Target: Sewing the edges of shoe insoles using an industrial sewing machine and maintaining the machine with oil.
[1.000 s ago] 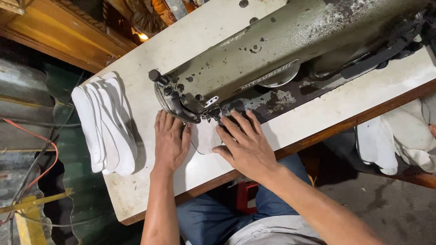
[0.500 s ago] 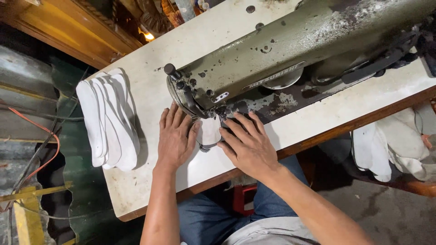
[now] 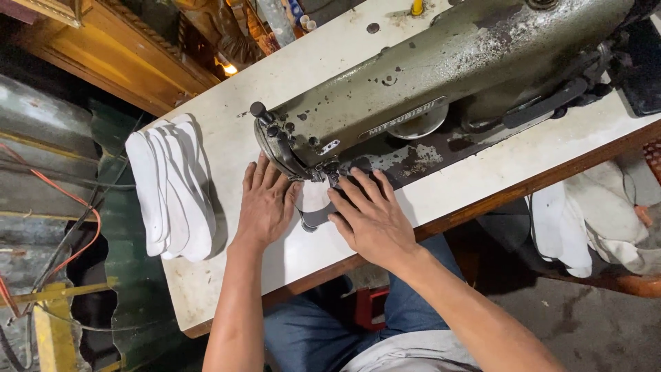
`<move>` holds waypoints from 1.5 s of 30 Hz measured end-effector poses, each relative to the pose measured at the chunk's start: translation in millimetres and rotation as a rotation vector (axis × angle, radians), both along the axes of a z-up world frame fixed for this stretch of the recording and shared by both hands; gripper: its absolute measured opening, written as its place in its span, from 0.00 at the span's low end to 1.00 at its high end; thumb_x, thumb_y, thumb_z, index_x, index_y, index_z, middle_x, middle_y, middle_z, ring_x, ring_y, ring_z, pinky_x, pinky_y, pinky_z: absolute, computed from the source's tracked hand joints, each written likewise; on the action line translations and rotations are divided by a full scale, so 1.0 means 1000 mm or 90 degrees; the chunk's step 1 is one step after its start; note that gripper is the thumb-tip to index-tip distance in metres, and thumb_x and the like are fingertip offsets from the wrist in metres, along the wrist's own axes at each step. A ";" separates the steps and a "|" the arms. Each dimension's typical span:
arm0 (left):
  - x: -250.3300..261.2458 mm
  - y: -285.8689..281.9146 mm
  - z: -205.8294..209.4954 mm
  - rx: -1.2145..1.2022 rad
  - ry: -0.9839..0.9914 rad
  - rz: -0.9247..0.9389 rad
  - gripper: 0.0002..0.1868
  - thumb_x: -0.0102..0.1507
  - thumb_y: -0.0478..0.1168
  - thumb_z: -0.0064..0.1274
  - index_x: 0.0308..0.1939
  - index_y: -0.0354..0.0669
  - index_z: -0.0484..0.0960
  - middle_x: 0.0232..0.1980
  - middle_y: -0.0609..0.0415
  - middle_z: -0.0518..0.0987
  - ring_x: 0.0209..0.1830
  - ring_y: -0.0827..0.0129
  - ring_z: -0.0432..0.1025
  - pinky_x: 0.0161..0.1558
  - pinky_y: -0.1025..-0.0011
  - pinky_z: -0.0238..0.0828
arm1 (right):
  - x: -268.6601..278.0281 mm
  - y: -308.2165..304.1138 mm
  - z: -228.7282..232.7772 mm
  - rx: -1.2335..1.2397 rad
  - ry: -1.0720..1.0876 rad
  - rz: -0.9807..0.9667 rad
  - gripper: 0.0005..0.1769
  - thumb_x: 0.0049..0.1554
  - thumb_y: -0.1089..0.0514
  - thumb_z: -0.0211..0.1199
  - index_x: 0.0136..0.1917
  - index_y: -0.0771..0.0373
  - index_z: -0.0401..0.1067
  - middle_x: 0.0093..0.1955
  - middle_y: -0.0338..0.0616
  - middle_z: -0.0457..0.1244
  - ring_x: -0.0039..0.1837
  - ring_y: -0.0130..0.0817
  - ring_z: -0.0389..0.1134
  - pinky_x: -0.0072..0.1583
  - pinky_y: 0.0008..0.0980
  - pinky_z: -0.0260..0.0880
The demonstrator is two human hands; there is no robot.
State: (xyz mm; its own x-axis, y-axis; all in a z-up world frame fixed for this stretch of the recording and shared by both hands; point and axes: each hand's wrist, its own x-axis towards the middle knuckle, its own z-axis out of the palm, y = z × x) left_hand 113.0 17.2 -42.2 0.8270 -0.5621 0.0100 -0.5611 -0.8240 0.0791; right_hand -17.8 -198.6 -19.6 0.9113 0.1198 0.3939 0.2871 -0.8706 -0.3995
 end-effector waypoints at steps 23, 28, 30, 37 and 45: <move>-0.011 -0.006 0.029 0.064 0.078 0.157 0.34 0.73 0.65 0.13 0.80 0.68 0.58 0.84 0.55 0.52 0.86 0.57 0.40 0.80 0.54 0.35 | -0.003 -0.002 0.004 0.013 0.012 0.006 0.25 0.67 0.42 0.49 0.67 0.58 0.74 0.71 0.56 0.63 0.79 0.55 0.54 0.77 0.61 0.43; -0.038 0.000 0.039 0.057 0.042 0.176 0.33 0.73 0.66 0.17 0.79 0.68 0.60 0.82 0.52 0.55 0.85 0.54 0.43 0.78 0.52 0.40 | -0.002 -0.003 0.009 0.002 0.040 0.008 0.26 0.67 0.42 0.48 0.69 0.56 0.72 0.72 0.55 0.61 0.80 0.55 0.52 0.77 0.61 0.42; -0.050 0.001 0.041 0.039 0.044 0.191 0.34 0.72 0.67 0.17 0.79 0.71 0.59 0.81 0.51 0.57 0.85 0.54 0.42 0.78 0.52 0.41 | -0.003 -0.003 0.008 -0.001 0.060 0.012 0.26 0.67 0.42 0.47 0.70 0.55 0.71 0.73 0.55 0.60 0.80 0.55 0.52 0.77 0.62 0.41; -0.083 0.009 0.032 -0.084 -0.040 0.166 0.32 0.73 0.62 0.27 0.77 0.60 0.65 0.82 0.47 0.57 0.85 0.52 0.43 0.78 0.50 0.37 | 0.000 -0.001 0.001 -0.023 0.004 0.005 0.26 0.67 0.42 0.49 0.71 0.54 0.69 0.75 0.54 0.59 0.80 0.53 0.51 0.78 0.59 0.42; -0.117 0.011 0.018 -0.132 -0.115 0.126 0.29 0.73 0.56 0.36 0.76 0.53 0.66 0.80 0.45 0.61 0.83 0.50 0.49 0.77 0.47 0.40 | 0.000 -0.001 -0.002 -0.054 -0.054 -0.007 0.26 0.67 0.42 0.49 0.71 0.54 0.69 0.75 0.52 0.59 0.79 0.52 0.53 0.77 0.56 0.47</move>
State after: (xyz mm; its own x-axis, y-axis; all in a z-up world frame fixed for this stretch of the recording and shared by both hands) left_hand -3.8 27.8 -23.7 0.8942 -0.3617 0.2636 -0.4124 -0.8949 0.1708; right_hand -18.3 -199.5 -21.7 0.8766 0.1456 0.4587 0.3067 -0.9035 -0.2992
